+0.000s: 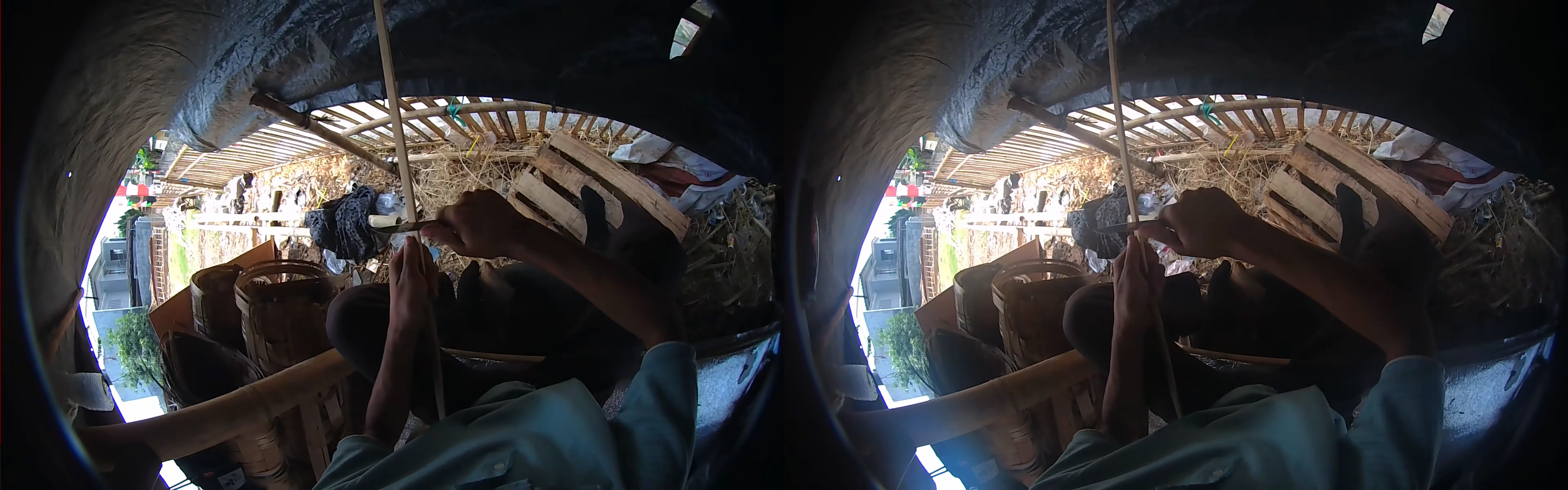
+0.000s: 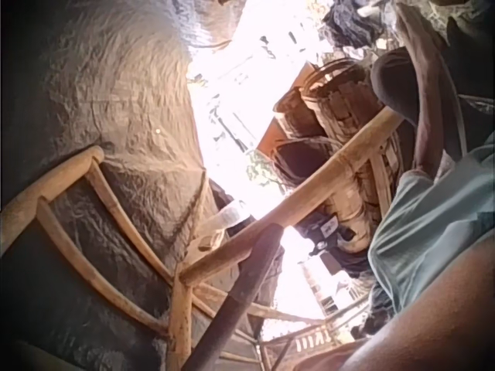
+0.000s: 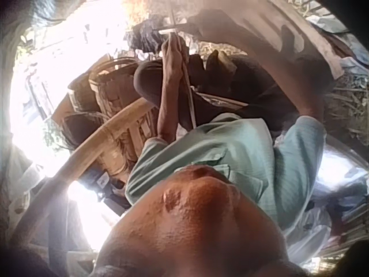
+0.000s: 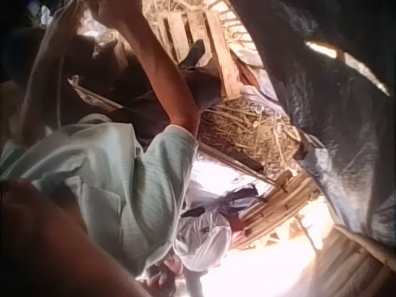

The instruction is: The person uses a knife to shave and smooth thin layers off a wooden strip by holding it against a vertical wooden pole.

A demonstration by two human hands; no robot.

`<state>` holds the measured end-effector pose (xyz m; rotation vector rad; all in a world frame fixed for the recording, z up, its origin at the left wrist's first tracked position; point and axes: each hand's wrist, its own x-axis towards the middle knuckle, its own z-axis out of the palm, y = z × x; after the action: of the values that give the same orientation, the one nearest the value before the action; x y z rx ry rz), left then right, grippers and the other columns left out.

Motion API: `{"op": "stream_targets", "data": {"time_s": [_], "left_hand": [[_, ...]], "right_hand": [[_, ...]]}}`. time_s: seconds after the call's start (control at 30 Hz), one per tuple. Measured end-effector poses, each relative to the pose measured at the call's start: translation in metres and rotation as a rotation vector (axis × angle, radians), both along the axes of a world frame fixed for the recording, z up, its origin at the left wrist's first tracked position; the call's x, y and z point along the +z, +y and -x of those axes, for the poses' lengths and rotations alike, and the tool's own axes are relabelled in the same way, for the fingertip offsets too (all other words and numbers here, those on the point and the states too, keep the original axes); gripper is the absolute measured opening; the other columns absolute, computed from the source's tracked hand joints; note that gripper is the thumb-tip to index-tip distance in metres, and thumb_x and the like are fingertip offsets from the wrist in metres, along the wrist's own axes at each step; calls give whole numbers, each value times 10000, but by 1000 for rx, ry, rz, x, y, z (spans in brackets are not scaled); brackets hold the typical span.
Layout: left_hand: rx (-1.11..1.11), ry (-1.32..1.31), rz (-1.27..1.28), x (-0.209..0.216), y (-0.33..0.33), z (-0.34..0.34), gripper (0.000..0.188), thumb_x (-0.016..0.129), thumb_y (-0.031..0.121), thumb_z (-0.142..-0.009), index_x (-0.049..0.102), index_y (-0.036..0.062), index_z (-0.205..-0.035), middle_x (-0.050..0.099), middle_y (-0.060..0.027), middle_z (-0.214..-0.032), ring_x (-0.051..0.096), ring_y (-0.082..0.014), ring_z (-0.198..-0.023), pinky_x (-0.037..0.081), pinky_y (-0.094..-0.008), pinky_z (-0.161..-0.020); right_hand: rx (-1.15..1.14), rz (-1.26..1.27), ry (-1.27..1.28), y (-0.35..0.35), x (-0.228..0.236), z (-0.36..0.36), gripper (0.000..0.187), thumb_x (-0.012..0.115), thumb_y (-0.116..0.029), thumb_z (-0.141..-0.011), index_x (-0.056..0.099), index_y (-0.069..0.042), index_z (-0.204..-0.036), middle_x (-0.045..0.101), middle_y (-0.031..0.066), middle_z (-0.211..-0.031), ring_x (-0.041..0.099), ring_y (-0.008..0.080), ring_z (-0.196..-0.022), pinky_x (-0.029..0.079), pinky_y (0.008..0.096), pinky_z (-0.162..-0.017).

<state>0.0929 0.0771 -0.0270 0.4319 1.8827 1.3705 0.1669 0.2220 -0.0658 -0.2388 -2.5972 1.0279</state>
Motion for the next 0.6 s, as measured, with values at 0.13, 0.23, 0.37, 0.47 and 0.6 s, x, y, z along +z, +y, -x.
{"op": "stream_targets", "data": {"time_s": [0.13, 0.23, 0.37, 0.47, 0.6], "left_hand": [[-6, -235, -133, -6, -7, 4, 429, 267, 294, -973, 402, 105, -611, 328, 4, -451, 291, -92, -358, 253, -244, -352], [-126, -276, -194, -7, -8, 3, 391, 324, 349, -964, 389, 137, -641, 290, 50, -488, 291, -47, -374, 241, -196, -345], [12, -53, -55, -5, -4, -7, 398, 327, 287, -966, 397, 89, -628, 327, 31, -501, 297, -54, -423, 246, -240, -396], [-49, 162, 26, -7, -2, -11, 385, 345, 287, -966, 421, 70, -658, 350, 30, -524, 318, -48, -449, 252, -240, -408], [-80, 305, 124, -5, -2, -16, 384, 352, 305, -966, 457, 42, -705, 395, 18, -536, 347, -50, -466, 272, -245, -418]], "right_hand": [[16, -32, 72, -6, 0, -10, 528, 426, -503, -885, 614, -56, -676, 540, 112, -487, 580, 282, -468, 477, 393, -492], [5, -77, 73, -4, 4, -12, 559, 424, -537, -871, 614, -55, -663, 542, 113, -487, 584, 274, -463, 480, 385, -482], [-19, -89, 0, -1, 12, -16, 589, 422, -562, -861, 607, -51, -635, 541, 105, -479, 587, 265, -459, 485, 381, -482], [-26, -141, 48, 0, 13, -16, 607, 415, -567, -863, 600, -48, -607, 537, 101, -468, 581, 259, -446, 487, 382, -481], [-60, -143, -9, 6, 14, -14, 597, 426, -553, -866, 596, -56, -582, 533, 91, -460, 575, 250, -436, 486, 384, -478]]}}
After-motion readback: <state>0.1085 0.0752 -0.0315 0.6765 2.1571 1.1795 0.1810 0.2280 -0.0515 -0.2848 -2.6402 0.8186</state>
